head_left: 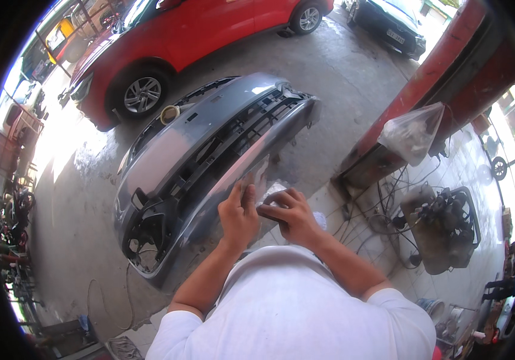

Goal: The person mixes body filler in a container using a spreader, then applies the filler to a car bumper resting on the floor. The person smooths the filler over the bumper surface and applies masking tape to the edge.

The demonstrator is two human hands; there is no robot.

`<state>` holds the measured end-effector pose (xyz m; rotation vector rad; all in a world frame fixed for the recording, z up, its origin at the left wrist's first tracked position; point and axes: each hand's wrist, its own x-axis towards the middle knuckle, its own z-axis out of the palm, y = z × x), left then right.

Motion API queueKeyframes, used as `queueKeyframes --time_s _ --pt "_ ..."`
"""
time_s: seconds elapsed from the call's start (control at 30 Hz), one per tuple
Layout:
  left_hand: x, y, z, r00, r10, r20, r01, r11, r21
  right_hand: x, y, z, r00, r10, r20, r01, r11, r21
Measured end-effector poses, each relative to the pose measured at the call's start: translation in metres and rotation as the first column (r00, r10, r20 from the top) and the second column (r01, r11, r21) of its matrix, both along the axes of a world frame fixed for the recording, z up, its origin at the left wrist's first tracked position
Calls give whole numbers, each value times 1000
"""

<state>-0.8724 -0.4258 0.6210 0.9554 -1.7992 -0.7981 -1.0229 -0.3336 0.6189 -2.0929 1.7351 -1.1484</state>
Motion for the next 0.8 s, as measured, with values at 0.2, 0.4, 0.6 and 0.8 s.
queueKeyframes --time_s 0.2,0.4,0.6,0.8 --pt "25 -25 28 957 200 -209 -221 972 -84 15 11 -25 978 207 39 -209 977 47" --pt "42 -21 32 762 436 -479 263 468 844 21 -25 -10 939 225 258 -194 971 -142" --pt "79 -27 9 943 202 -264 -62 887 457 0 -32 -33 945 -61 -320 86 994 65" --pt "103 -41 -1 994 75 -80 -71 996 62 80 -43 -2 992 75 -101 -74 997 13"
